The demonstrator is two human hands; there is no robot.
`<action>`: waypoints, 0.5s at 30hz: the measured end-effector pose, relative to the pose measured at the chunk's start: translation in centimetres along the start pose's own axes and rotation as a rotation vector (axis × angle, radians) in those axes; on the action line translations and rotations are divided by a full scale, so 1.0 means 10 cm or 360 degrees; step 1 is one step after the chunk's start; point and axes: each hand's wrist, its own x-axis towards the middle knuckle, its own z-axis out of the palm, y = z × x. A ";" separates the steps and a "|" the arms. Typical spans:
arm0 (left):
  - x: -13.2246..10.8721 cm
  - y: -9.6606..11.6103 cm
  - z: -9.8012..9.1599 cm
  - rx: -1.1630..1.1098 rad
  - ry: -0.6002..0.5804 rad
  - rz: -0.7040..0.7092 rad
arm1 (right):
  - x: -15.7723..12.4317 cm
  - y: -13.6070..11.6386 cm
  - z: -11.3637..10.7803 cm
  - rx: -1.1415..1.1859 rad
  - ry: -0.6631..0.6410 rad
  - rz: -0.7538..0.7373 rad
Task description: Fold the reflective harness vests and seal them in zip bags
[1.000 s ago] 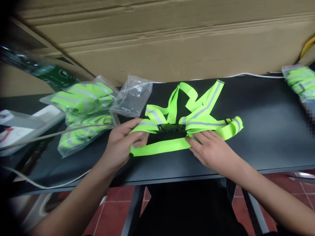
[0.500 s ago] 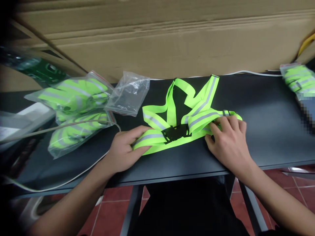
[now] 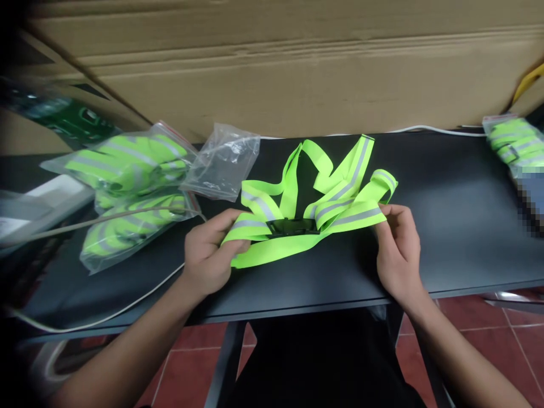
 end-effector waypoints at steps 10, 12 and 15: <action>-0.01 0.03 0.09 -0.0368 0.0026 -0.0168 | 0.07 0.00 0.11 0.0345 0.0111 -0.0111; 0.00 0.04 0.08 -0.0461 0.0073 -0.0208 | 0.07 -0.01 0.06 0.0348 0.0049 -0.0106; 0.03 0.04 0.04 -0.0659 0.0196 -0.0225 | 0.13 -0.07 -0.12 0.0248 -0.0192 -0.0067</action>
